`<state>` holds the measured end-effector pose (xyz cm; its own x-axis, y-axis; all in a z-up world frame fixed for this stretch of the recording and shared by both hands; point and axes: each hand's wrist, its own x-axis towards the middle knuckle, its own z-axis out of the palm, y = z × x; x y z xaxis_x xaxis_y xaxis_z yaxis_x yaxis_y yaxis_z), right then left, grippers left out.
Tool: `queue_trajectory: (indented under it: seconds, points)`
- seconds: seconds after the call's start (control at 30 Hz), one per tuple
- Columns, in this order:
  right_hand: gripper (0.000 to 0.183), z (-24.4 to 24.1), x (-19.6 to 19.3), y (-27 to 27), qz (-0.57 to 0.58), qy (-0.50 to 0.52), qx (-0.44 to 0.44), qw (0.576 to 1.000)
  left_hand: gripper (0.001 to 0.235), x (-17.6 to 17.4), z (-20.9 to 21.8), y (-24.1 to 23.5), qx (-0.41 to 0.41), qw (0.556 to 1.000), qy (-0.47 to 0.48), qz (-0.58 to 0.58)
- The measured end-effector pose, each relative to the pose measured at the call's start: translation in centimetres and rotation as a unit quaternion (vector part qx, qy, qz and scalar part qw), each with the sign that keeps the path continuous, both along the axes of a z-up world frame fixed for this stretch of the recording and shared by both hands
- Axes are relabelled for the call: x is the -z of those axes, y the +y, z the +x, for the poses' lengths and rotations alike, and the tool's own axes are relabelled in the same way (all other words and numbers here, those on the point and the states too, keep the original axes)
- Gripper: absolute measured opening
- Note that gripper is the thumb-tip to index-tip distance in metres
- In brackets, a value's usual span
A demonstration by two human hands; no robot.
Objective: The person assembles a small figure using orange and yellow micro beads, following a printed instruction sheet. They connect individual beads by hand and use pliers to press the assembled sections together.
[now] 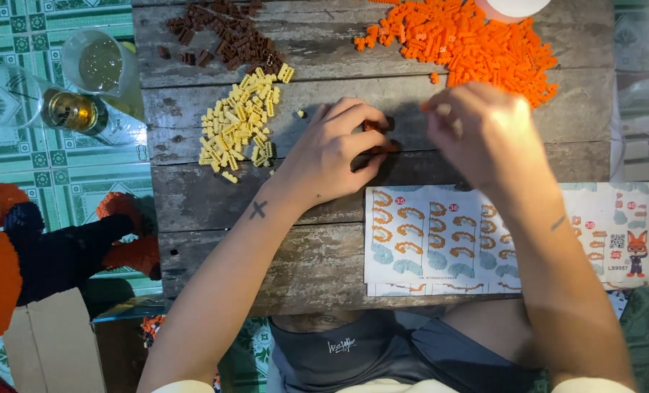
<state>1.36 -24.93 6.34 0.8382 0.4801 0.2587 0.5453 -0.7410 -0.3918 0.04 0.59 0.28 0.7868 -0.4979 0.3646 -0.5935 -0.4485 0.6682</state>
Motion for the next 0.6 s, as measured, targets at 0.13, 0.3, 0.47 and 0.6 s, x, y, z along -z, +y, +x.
queue_trajectory:
  seconds: [0.13, 0.3, 0.47, 0.6]
  points:
    - [0.016, -2.0, 0.8, 0.6, -0.021, 0.025, -0.031, 0.999, 0.018, 0.0, 0.1, 0.0, 0.000, 1.000, 0.002, -0.001]
    - [0.019, -2.5, 0.6, 0.7, -0.061, 0.010, -0.044, 0.997, 0.018, 0.0, 0.3, 0.1, 0.006, 1.000, 0.000, -0.023]
    - [0.006, -2.2, 3.1, -0.6, 0.013, -0.006, -0.086, 0.996, 0.007, 0.8, 0.4, 0.3, 0.015, 0.999, 0.024, -0.017]
    - [0.004, -2.0, 3.6, -0.5, 0.067, 0.021, -0.075, 0.995, 0.009, 0.5, 0.4, 0.5, 0.018, 0.999, 0.030, -0.005]
